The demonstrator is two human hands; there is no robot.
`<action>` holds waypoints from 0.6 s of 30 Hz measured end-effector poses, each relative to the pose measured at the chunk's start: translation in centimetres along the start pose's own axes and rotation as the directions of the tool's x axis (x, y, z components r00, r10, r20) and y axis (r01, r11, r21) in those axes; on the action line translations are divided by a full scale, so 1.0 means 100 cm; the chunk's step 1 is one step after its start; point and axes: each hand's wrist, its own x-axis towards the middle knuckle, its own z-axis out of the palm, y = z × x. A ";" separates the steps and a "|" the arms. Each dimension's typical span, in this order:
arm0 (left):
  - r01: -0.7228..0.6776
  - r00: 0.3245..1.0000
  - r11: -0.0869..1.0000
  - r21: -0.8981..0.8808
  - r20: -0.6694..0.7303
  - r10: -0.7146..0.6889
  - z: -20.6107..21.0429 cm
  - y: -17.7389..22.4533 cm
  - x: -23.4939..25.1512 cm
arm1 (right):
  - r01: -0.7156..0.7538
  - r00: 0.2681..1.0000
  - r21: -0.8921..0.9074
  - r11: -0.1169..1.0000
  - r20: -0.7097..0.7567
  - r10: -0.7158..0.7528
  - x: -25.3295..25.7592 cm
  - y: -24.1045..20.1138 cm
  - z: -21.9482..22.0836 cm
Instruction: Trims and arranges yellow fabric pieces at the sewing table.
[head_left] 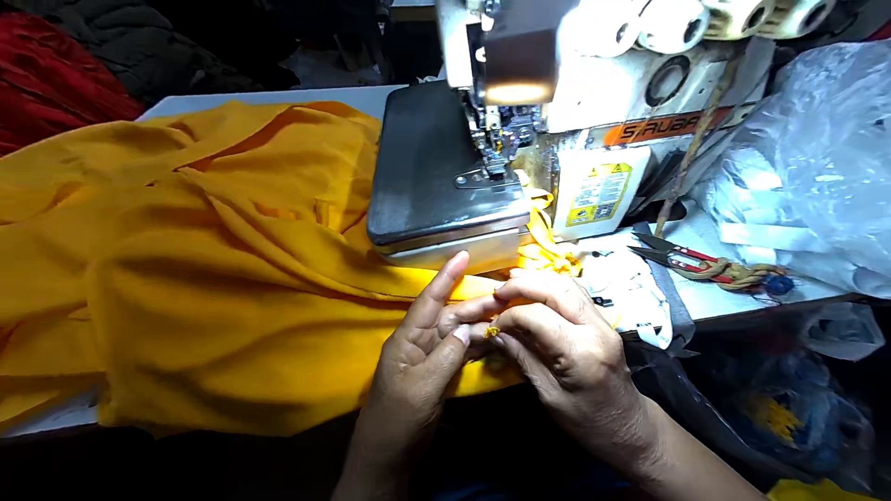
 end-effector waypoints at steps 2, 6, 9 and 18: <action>-0.031 0.998 0.999 0.006 0.056 0.031 -0.003 -0.001 0.001 | -0.053 0.998 0.085 0.995 -0.019 0.055 0.003 -0.001 -0.015; -0.018 0.996 1.000 0.025 0.088 0.016 -0.005 0.001 0.004 | -0.134 0.987 0.237 0.962 -0.050 0.150 -0.003 -0.001 -0.072; 0.074 0.997 0.996 0.047 0.030 -0.075 0.001 0.012 0.003 | -0.221 0.967 0.186 0.957 -0.084 0.240 -0.029 0.009 -0.129; 0.113 0.994 0.992 0.054 0.003 -0.114 0.003 0.015 0.008 | -0.780 0.626 -0.344 0.523 -0.431 0.650 -0.144 0.059 -0.276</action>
